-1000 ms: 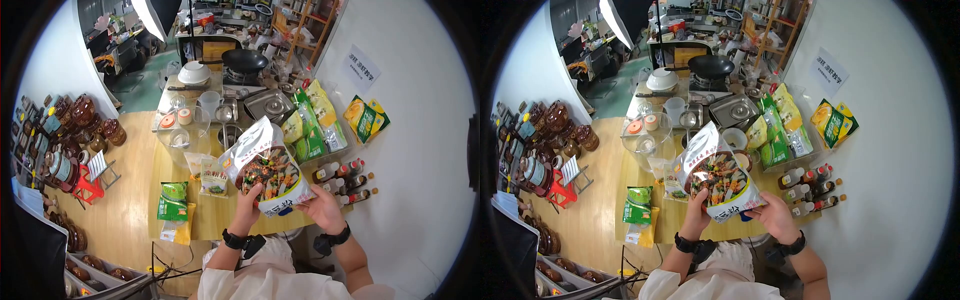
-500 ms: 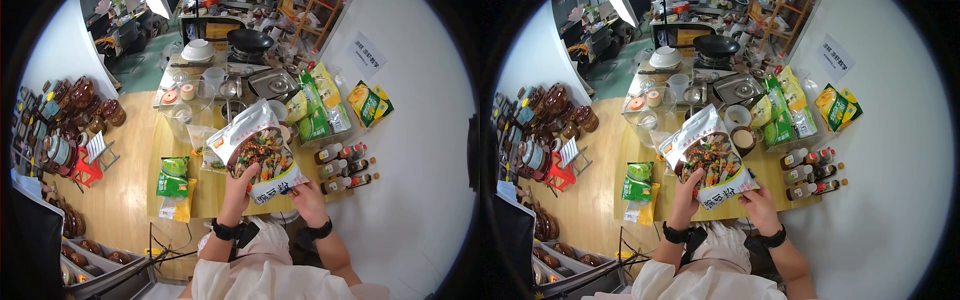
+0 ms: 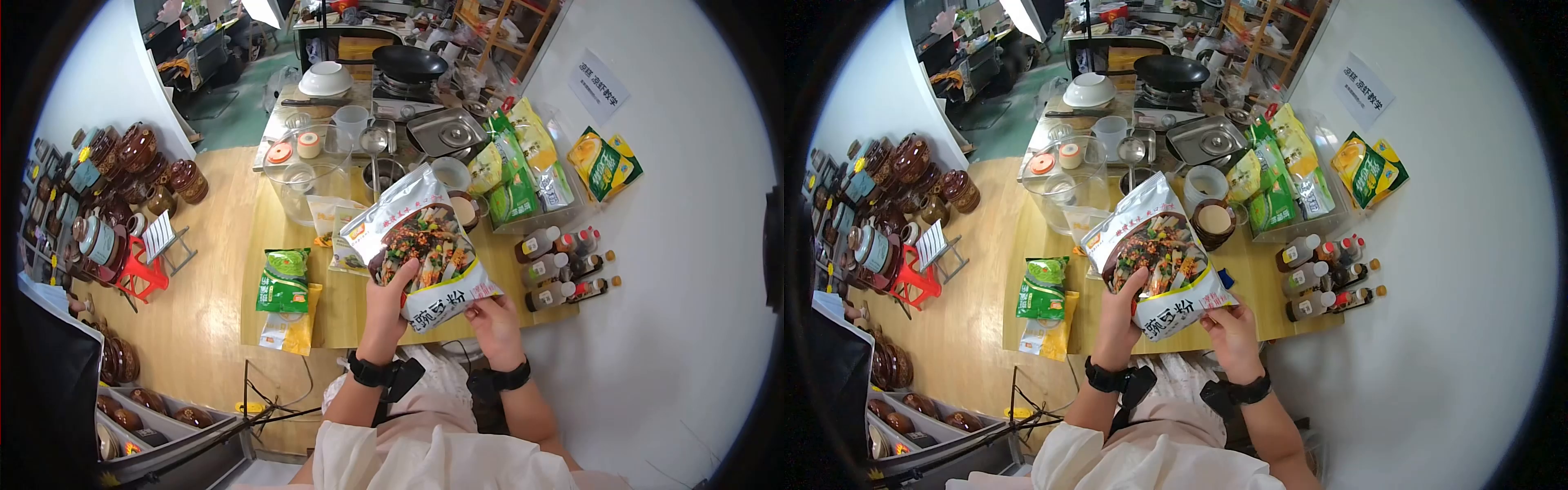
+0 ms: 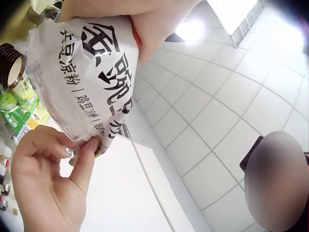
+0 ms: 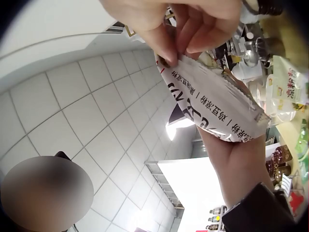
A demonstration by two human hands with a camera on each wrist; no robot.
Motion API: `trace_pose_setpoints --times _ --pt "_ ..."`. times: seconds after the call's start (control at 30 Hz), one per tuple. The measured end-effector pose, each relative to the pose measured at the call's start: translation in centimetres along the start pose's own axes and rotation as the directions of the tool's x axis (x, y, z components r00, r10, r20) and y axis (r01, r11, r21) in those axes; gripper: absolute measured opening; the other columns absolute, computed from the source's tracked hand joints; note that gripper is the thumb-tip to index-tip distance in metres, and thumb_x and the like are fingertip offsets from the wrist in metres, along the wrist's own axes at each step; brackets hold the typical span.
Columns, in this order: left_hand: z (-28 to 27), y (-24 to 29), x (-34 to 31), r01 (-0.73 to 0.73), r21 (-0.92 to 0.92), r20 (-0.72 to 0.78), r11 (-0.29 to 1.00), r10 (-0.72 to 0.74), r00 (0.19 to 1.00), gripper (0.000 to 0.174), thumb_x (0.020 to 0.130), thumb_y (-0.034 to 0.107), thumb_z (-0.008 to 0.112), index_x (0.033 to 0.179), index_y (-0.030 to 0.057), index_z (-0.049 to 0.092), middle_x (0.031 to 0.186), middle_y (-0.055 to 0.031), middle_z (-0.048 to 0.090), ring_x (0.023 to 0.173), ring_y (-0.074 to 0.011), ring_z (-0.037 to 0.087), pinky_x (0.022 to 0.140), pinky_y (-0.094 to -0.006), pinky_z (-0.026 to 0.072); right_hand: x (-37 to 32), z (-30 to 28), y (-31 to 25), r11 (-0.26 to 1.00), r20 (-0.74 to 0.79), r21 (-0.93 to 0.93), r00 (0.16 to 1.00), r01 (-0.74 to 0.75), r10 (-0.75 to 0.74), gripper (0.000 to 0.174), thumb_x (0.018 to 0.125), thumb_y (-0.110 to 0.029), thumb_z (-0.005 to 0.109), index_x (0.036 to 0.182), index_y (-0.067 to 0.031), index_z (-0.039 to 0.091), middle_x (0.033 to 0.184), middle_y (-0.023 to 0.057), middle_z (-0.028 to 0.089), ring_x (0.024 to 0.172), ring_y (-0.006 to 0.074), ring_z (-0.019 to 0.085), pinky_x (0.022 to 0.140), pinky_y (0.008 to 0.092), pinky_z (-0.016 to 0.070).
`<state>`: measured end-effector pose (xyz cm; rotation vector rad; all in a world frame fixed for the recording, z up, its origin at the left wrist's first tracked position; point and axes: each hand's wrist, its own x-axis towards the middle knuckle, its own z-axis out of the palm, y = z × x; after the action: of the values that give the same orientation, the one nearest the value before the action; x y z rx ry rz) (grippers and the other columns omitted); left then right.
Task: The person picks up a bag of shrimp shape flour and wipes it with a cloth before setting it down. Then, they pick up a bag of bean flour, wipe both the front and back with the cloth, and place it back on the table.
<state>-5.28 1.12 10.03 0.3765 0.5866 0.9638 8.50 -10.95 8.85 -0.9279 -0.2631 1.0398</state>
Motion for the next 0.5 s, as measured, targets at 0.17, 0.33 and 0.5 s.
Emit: trace_pose_setpoints --times 0.17,0.33,0.5 --pt "0.1 -1.8 0.9 -0.019 0.061 -0.011 0.998 0.02 1.0 0.038 0.085 0.007 0.065 0.12 -0.0038 0.051 0.112 -0.0133 0.063 0.094 -0.0226 0.066 0.079 -0.0345 0.055 -0.3 -0.7 0.1 0.999 -0.07 -0.006 0.997 0.041 -0.041 0.018 0.084 0.003 0.06 0.1 -0.0044 0.06 0.095 0.0057 0.065 0.081 0.015 0.059 0.067 0.0283 0.0448" --pt "1.5 -3.1 1.8 -0.057 0.055 -0.021 0.997 0.059 0.998 0.037 0.084 0.007 0.066 0.117 -0.0044 0.053 0.112 -0.013 0.063 0.091 -0.0207 0.066 0.076 -0.0338 0.0559 -0.1 -1.9 -1.0 0.997 -0.083 0.012 0.994 0.07 -0.069 0.015 0.084 0.003 0.063 0.096 -0.005 0.06 0.091 0.0047 0.064 0.08 0.013 0.059 0.066 0.0258 0.0449" --pt "3.9 -3.4 2.1 -0.014 0.085 -0.016 0.996 0.015 1.0 0.039 0.083 0.007 0.068 0.118 -0.0029 0.053 0.109 -0.0122 0.064 0.089 -0.0195 0.067 0.074 -0.0322 0.0559 -0.5 -3.0 -2.8 0.97 -0.06 -0.158 0.979 0.185 -0.197 0.014 0.085 0.003 0.062 0.095 -0.006 0.058 0.09 0.0025 0.063 0.08 0.0125 0.059 0.069 0.0262 0.0458"
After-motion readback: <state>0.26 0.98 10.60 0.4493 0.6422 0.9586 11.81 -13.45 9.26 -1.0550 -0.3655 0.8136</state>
